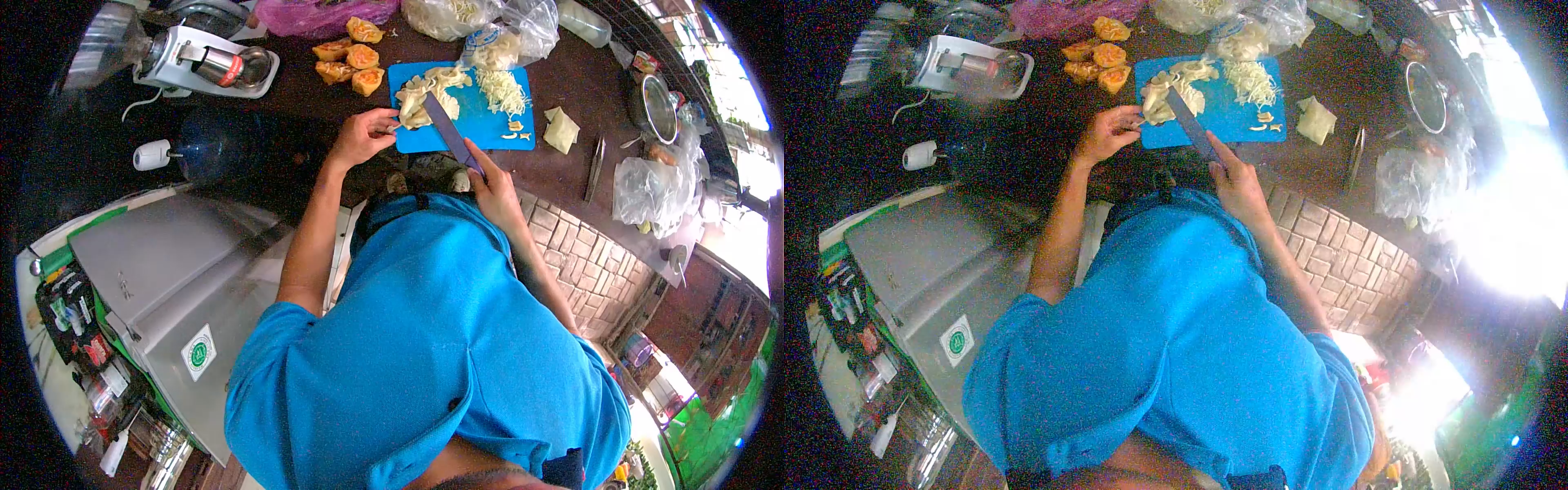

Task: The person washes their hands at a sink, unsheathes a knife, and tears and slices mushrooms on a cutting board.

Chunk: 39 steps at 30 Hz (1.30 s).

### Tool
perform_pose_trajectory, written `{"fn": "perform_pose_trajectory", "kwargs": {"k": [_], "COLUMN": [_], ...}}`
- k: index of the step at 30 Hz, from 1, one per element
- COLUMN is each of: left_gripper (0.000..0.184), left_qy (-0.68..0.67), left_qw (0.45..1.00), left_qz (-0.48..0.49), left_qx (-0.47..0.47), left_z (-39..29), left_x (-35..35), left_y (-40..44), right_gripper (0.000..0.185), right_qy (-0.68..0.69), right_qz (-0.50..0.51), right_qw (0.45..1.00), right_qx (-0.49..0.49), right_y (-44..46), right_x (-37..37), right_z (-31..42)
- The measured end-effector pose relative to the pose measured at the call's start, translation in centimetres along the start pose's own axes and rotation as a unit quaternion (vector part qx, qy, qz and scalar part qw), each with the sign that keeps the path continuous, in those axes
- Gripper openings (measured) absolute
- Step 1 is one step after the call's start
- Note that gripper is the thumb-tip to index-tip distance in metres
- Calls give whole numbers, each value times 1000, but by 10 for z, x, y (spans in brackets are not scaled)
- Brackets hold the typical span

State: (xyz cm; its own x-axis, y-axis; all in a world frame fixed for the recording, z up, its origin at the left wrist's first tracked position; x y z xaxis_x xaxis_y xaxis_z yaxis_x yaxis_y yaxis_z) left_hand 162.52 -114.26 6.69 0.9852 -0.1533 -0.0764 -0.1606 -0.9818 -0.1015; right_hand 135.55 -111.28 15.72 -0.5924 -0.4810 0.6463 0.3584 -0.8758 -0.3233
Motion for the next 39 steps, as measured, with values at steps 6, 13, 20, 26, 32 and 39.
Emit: {"fn": "perform_pose_trajectory", "kwargs": {"k": [6, 13, 20, 26, 32, 39], "left_gripper": [34, 16, 18, 18, 15, 14], "left_qy": [108, 233, 201, 182, 206, 192], "left_qw": [992, 966, 968, 966, 961, 963], "left_qz": [-65, -111, -139, -171, -178, -182], "left_qx": [5, -33, -59, -63, -47, -57], "left_z": [-10, -26, -20, -28, -29, -26], "left_x": [-8, -13, -17, -22, -20, -19], "left_y": [3, -1, -11, -20, -20, -19], "right_gripper": [50, 51, 54, 57, 56, 56], "right_qy": [1, -29, -86, -163, -221, -196], "right_qz": [-9, -26, -51, -53, -11, -35], "right_qw": [1000, 999, 990, 964, 962, 962], "right_qx": [10, 8, 101, 205, 159, 187], "right_y": [-2, -8, -17, -1, 3, -1], "right_x": [-1, 4, 11, -12, -17, -18], "right_z": [6, 5, 22, 40, 39, 35]}}
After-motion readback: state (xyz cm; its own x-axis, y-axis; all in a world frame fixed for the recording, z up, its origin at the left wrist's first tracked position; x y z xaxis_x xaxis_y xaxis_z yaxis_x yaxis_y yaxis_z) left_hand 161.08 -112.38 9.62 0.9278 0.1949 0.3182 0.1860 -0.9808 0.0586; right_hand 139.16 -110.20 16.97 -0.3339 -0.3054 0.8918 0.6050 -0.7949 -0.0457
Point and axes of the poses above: each hand's wrist, its own y-axis towards the middle knuckle, its own x-axis out of the back of the hand, z = x × y, the point moved 6 cm from there along y, towards the middle knuckle, and after that the axes turned 15 degrees about -y, right-handed, at the moved point
